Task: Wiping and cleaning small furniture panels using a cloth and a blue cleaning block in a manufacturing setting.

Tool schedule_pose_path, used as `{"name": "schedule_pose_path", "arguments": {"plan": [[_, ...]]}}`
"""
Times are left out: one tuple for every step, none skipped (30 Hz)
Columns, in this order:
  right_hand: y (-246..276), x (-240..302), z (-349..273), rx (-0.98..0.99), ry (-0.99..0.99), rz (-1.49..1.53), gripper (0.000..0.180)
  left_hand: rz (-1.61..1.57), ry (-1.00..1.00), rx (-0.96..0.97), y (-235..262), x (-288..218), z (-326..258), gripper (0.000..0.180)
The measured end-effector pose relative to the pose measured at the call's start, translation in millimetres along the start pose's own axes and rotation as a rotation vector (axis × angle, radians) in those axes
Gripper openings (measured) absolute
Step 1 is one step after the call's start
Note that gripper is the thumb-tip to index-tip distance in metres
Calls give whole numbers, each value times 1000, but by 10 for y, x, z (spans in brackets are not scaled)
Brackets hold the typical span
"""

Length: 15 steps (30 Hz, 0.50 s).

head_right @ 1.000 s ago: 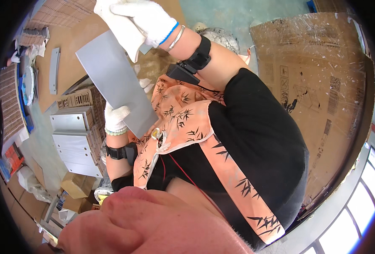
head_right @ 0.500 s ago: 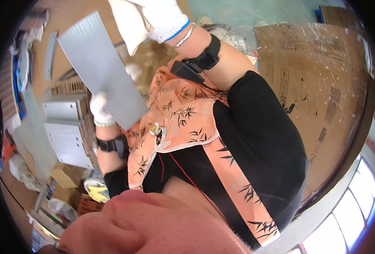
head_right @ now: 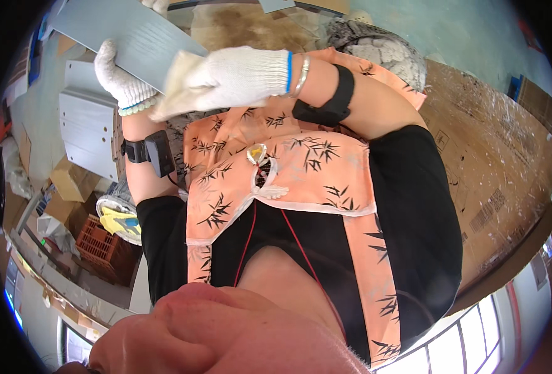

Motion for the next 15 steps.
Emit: {"name": "schedule_pose_path", "arguments": {"plan": [[-83,-99,-15,67,53,-136,28,16,-9,-11,-5,-82,-13,77],[-127,-105,-8,130,96,-273,29,-29,-13,6,-36,-139,-6,77],[-129,-88,-15,257,-83,-348,26,-74,-18,23,-46,-180,-5,77],[-155,-118,-6,264,-78,-344,26,-70,-21,14,-24,-198,-12,77],[-167,-162,-17,275,-127,-373,25,-70,-15,40,-31,-211,-11,79],[-173,-202,-22,285,-176,-402,25,-70,-9,67,-38,-221,-12,80],[-174,-224,-15,297,-191,-351,25,-70,-3,93,-49,-230,-19,81],[-165,-231,-11,302,-190,-352,25,-71,-6,89,-51,-227,-17,81],[-146,-231,-6,258,-179,-360,23,-81,-5,124,-67,-221,-19,82],[-135,-232,5,215,-167,-367,21,-90,-4,158,-81,-220,-25,82],[-124,-245,9,212,-173,-368,21,-95,-1,161,-104,-207,-14,82],[-116,-261,24,196,-173,-379,22,-85,8,167,-131,-203,-11,84],[-108,-280,42,180,-172,-391,24,-73,15,173,-143,-199,-8,85],[-127,-342,58,180,-174,-391,24,-75,16,174,-113,-184,-3,85],[-151,-415,62,138,-100,-387,23,-154,12,234,-86,-154,6,88]]}}
Point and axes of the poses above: each hand's wrist, its own z-axis towards the middle knuckle, its own y-axis out of the back of the hand, x = y × z, the point moved 2 cm from there along z, towards the middle knuckle, and after that the axes turned 11 degrees about z, right-handed, at the moved point
